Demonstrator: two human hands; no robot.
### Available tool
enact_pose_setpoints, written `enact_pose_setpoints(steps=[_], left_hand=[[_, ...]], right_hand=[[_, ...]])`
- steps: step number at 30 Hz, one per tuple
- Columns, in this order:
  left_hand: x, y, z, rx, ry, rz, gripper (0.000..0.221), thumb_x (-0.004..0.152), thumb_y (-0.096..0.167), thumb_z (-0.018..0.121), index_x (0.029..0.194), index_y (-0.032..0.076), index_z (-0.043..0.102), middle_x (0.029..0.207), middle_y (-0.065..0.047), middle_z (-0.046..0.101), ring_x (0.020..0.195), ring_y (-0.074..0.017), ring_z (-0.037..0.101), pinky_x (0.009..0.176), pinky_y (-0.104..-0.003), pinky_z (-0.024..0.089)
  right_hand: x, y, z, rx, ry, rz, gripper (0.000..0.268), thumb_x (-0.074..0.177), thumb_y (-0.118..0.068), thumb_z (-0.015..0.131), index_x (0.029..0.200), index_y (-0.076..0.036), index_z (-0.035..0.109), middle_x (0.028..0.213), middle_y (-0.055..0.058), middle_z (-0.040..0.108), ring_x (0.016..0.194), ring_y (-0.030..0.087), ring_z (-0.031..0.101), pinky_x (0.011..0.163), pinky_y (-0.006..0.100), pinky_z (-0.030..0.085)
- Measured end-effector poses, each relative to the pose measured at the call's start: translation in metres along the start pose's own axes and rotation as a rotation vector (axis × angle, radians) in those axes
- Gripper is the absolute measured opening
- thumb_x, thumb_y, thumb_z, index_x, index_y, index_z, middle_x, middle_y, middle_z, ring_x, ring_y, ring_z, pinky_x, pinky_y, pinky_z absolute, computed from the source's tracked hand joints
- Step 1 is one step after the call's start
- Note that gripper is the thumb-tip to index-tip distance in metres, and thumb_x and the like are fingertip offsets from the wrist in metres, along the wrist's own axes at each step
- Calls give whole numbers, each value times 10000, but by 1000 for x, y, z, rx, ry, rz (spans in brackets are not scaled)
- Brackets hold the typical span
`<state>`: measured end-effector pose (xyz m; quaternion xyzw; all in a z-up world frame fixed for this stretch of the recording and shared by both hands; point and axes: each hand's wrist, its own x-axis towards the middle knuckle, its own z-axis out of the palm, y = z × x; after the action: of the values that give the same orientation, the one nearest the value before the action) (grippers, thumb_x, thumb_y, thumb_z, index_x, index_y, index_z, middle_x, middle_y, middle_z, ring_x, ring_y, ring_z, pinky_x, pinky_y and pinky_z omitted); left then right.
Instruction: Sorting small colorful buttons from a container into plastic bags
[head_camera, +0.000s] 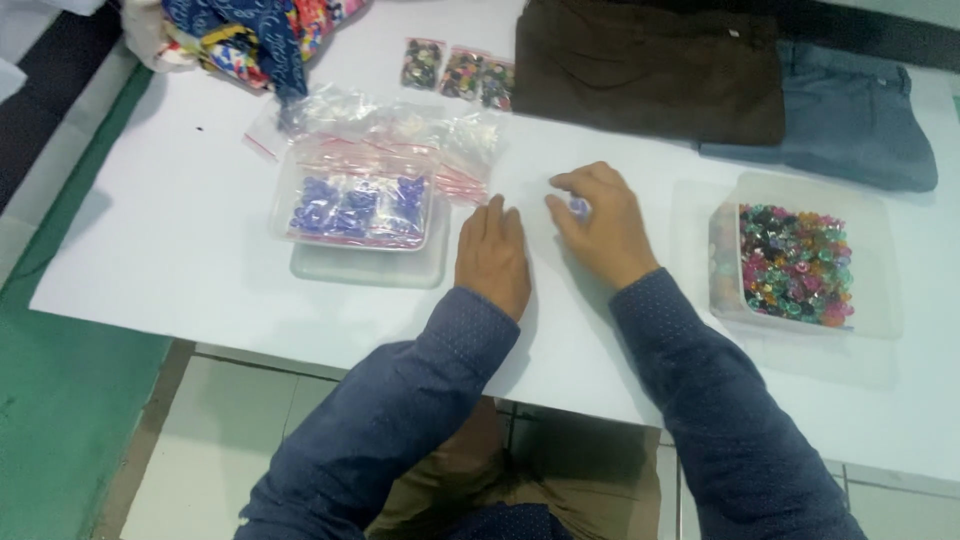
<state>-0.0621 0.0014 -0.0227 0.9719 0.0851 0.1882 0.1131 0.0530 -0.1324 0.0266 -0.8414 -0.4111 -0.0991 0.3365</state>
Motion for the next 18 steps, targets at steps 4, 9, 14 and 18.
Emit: enact_pose_setpoints(steps=[4,9,14,18], left_hand=[[-8,-7,-8,0,36,-72,556,873,6,661,1395,-111,508,1503,-352,415,1421,-448,389,1192,-479,306],[-6,-15,17,27,21,-154,603,795,85,670,1344,-132,546,1520,-343,410,1469,-477,310,1225,-494,229],[-4,-9,-1,-11,-131,-191,694,811,102,632,1421,-156,424,1535,-349,336,1486,-480,252,1218,-484,246],[-3,-14,0,-41,-223,-190,711,855,135,632,1470,-124,385,1556,-366,286,1507,-497,203,1236,-502,215]], right_hand=[[32,-29,27,20,-54,-80,249,960,-209,715,1169,-75,730,1048,141,678,1046,343,658,926,436,524],[66,-50,55,-81,-343,30,416,968,-265,669,1360,-127,650,1311,102,682,1305,328,571,1098,482,434],[74,-40,84,-76,-364,155,364,895,-149,707,1253,-209,734,1120,54,766,1113,328,692,1011,457,524],[73,-52,71,13,-306,152,269,949,-171,633,1182,-167,766,1075,99,770,1069,387,694,939,517,540]])
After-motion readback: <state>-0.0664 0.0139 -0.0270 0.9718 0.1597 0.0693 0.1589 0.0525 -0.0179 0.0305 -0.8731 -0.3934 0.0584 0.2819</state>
